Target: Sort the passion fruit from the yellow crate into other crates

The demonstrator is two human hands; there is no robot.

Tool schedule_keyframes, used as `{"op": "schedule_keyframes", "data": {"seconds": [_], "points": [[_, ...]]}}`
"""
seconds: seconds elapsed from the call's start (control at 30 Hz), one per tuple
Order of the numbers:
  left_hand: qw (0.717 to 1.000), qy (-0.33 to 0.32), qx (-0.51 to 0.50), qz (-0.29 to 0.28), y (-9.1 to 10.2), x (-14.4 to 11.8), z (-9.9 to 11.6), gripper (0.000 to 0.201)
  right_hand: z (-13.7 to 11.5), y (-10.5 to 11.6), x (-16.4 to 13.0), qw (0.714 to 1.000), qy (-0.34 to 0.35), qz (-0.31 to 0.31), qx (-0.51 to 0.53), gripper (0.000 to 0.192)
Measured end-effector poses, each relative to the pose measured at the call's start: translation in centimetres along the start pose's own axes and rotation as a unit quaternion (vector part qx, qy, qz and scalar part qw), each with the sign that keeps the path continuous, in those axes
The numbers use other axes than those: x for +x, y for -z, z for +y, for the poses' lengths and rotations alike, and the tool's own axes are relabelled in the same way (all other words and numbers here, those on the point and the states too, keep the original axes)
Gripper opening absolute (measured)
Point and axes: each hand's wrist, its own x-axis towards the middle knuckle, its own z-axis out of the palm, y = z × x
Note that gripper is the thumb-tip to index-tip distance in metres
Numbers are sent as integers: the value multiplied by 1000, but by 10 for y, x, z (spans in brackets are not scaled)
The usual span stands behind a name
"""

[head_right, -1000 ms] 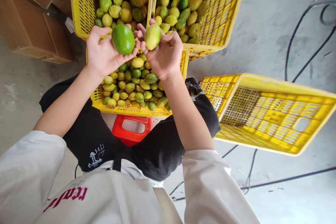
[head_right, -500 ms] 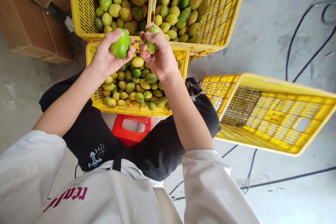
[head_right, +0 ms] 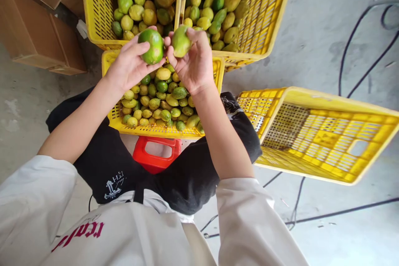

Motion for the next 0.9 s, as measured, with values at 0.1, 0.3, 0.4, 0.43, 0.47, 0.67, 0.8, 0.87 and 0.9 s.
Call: {"op": "schedule_keyframes", "data": {"seconds": [0.1,0.3,0.4,0.43,0.47,0.67,0.8,0.87,0.9], "points": [[1000,-14,4,-22,1,0,-4,18,-1,-1,-2,998,-21,19,-58,40],[1000,12,9,-11,4,2,-5,14,2,-7,-6,999,-10,-17,-34,42],[1000,16,-3,-17,4,3,-4,10,2,-7,-7,1000,-1,-30,-1,39],[1000,18,-8,-14,3,2,-4,13,2,-6,-7,1000,-5,-28,3,37],[1000,20,-12,-10,2,2,-2,17,1,-5,-6,1000,-9,-27,6,35],[999,20,-38,14,-5,-5,7,38,-3,0,0,1000,15,13,8,33],[999,18,-23,28,-4,0,5,33,-5,2,2,999,30,25,-6,37],[999,14,-19,34,-2,3,2,33,-4,4,2,999,20,29,7,41],[999,10,-20,36,-1,4,1,34,-2,4,2,1000,9,28,10,42]]}}
